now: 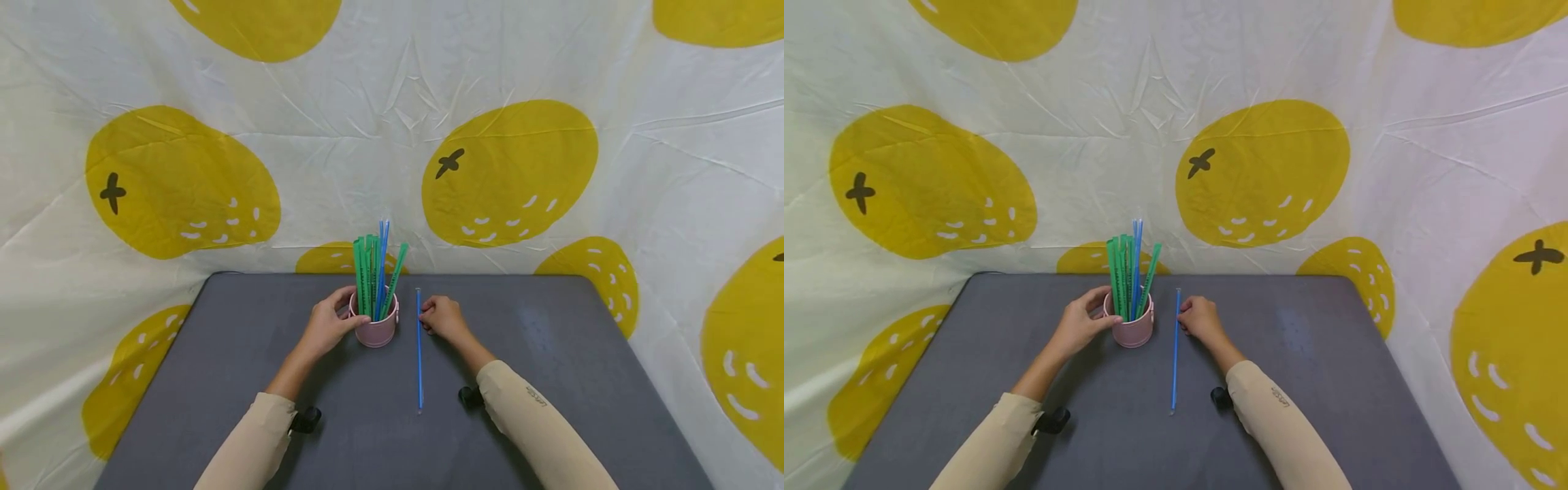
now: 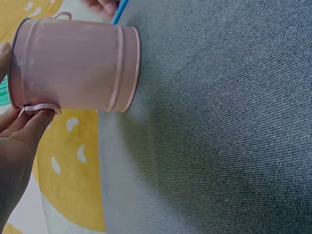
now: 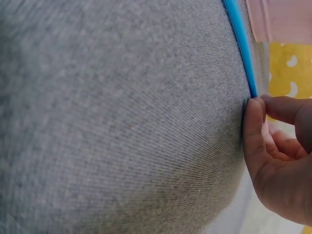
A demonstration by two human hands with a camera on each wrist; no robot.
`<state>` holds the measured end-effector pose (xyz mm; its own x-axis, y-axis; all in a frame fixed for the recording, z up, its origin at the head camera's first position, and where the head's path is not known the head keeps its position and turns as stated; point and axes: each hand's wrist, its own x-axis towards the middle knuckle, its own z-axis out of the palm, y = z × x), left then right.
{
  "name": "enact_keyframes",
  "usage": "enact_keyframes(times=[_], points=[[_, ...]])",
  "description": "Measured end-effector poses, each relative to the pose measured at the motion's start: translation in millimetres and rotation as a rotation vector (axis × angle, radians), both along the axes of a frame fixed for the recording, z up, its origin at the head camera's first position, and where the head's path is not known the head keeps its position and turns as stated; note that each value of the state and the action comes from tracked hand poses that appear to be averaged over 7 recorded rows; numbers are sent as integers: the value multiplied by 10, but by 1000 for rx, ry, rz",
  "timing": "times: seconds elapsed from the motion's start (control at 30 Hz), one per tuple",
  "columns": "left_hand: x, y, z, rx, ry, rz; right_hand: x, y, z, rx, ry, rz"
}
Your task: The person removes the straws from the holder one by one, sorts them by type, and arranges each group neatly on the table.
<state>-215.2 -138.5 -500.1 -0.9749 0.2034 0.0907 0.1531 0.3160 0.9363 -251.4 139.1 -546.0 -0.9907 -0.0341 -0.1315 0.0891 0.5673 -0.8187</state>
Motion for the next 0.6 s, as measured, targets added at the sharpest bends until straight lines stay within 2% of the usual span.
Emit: enact_keyframes(times=[0.23,0.4,0.6], points=[[1,-6,-11,6,1,-1,29,61,4,34,45,28],[6,-10,-4,10,-9,-5,46,116,29,13,62,34],[10,-17,-2,18,-16,-11,16,152,118,9,127,55]])
